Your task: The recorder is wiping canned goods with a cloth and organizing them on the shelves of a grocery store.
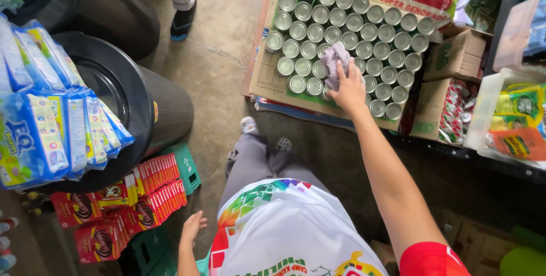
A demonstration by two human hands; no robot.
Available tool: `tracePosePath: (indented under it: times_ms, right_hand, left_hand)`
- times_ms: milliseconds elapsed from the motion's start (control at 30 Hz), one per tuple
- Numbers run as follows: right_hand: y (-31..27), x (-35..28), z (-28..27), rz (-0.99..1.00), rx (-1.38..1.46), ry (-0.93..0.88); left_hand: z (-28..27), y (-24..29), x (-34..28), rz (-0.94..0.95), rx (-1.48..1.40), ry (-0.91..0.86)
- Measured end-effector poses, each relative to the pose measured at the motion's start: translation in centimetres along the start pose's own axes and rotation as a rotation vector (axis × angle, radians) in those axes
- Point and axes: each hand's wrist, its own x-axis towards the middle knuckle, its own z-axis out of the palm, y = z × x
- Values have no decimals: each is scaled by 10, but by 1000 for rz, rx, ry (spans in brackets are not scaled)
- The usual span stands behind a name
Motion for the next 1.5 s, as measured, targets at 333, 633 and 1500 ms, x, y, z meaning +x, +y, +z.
tracePosePath:
  times_ms: [333,633,1500]
  right_hand:
    - [18,10,35,168,43,96]
    - [6,27,6,665,521,185]
    - [-19,-77,-75,612,2026,217]
  left_hand:
    - [70,198,80,684,212,-8]
    - [213,366,-49,1174,528,-205]
    - [313,426,-190,1503,330,-502]
